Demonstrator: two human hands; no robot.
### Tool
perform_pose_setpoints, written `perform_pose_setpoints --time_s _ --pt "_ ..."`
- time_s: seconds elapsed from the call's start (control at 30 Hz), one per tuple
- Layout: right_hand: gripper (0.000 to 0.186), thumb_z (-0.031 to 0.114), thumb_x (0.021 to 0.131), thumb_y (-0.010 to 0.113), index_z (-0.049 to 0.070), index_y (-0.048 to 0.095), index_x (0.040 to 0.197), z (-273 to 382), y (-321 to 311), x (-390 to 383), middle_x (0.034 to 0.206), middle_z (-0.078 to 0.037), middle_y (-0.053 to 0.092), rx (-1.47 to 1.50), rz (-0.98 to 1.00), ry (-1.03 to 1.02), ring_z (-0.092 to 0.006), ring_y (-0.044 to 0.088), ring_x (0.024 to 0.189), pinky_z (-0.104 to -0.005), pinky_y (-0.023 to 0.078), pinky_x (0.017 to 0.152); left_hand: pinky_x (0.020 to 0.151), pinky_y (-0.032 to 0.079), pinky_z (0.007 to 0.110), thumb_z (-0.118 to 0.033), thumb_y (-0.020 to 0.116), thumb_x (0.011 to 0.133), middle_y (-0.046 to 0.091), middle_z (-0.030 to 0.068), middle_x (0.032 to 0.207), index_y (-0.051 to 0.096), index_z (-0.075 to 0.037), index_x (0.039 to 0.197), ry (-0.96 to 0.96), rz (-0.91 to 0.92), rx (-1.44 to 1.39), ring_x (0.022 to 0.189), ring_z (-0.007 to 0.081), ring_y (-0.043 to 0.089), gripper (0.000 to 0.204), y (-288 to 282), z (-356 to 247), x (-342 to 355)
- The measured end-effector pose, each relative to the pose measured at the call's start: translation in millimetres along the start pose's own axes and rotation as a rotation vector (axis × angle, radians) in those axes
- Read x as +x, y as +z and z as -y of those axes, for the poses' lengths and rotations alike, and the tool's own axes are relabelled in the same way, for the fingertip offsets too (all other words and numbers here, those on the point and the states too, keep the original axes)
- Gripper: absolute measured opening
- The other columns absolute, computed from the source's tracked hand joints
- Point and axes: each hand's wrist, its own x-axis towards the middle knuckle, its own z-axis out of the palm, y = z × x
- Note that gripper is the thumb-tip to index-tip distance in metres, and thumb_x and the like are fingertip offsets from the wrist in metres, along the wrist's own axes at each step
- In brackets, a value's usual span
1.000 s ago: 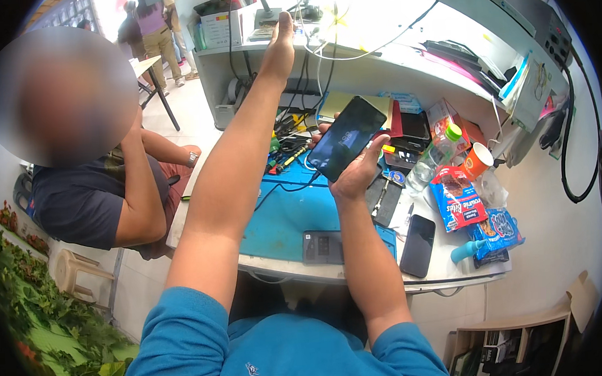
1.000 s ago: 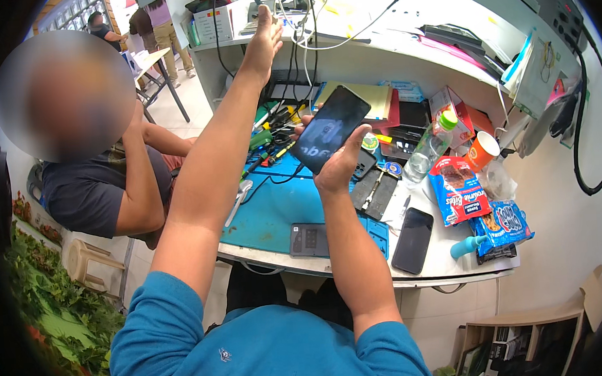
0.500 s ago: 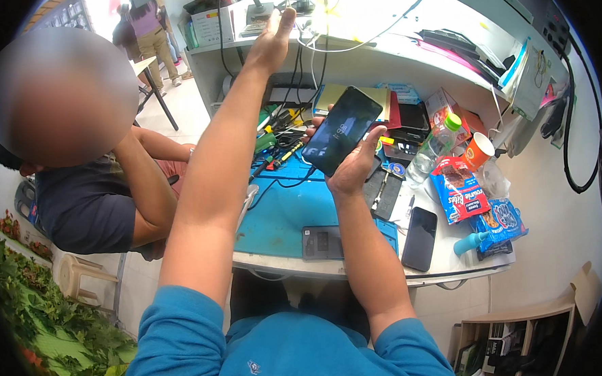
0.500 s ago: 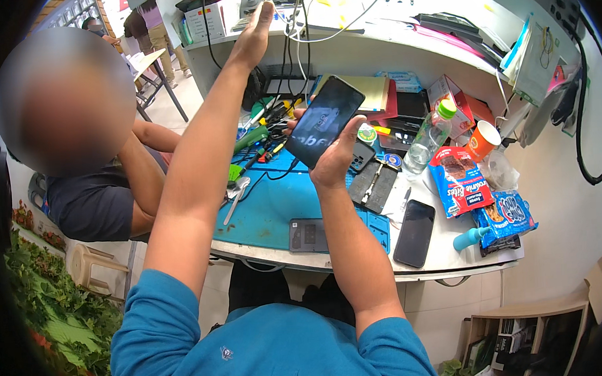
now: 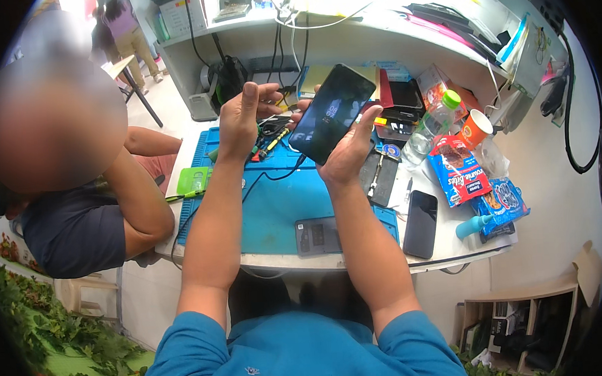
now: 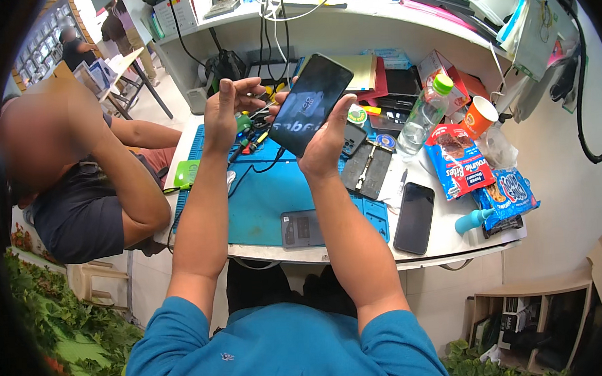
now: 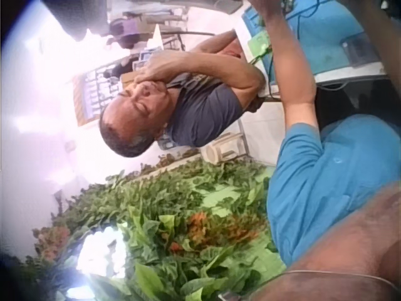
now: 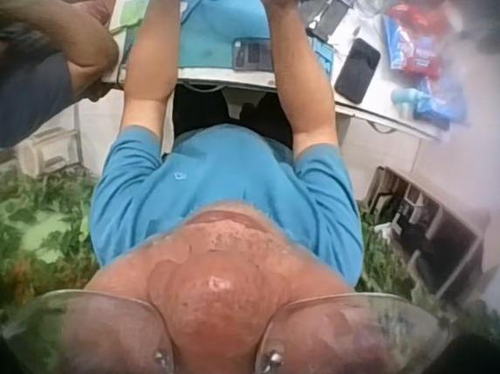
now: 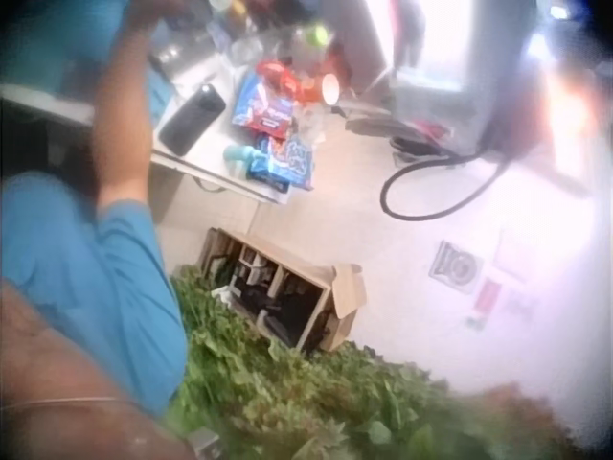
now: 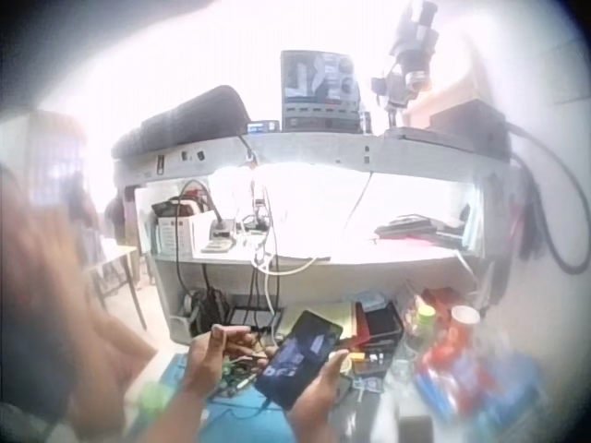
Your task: The person uses a green screwdriver to remove screws from the back cover of a smartphone. After removing the screws, the person lifts the back cover off the device. The person then picks up a different smartphone, turns it on to show the screen, and points to a device on the shelf before placing the phone back on the table.
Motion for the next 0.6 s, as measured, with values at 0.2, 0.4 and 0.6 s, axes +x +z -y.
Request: perform_pose_setpoints --time_s 0.2,0.4,0.6 --pt "0.105 0.092 0.106 0.027 -0.001 0.056 0.148 4 -9 2 0.118 -0.023 0.075 0.014 -0.038 -0.015 -0.035 0.079 0.101 -0.0484 0.067 0.09 0.067 0.049 0.025 -0.058 0.043 0.122 0.072 0.0033 0.09 0.081 0.002 0.129 -0.002 0.017 0.046 0.071 0.0085 0.062 0.071 -2 -8 -15" --pt "0.108 0.092 0.106 0.027 -0.002 0.055 0.149 6 -4 0 0.12 -0.025 0.075 0.024 -0.021 0.011 -0.0369 0.079 0.104 -0.0504 0.066 0.093 0.06 0.028 0.028 -0.055 0.054 0.12 0.047 -0.0076 0.069 0.084 0.003 0.113 0.174 0.018 0.146 0.066 0.0044 0.04 0.066 6 -16 -15" --pt "0.103 0.09 0.108 0.026 -0.001 0.057 0.145 1 -5 2 0.117 -0.024 0.076 0.005 -0.031 -0.006 -0.0352 0.08 0.101 -0.0484 0.067 0.091 0.059 0.03 0.028 -0.054 0.056 0.12 0.048 -0.0079 0.068 0.084 0.003 0.111 0.176 0.013 0.17 0.065 0.0042 0.041 0.064 5 -13 -14"
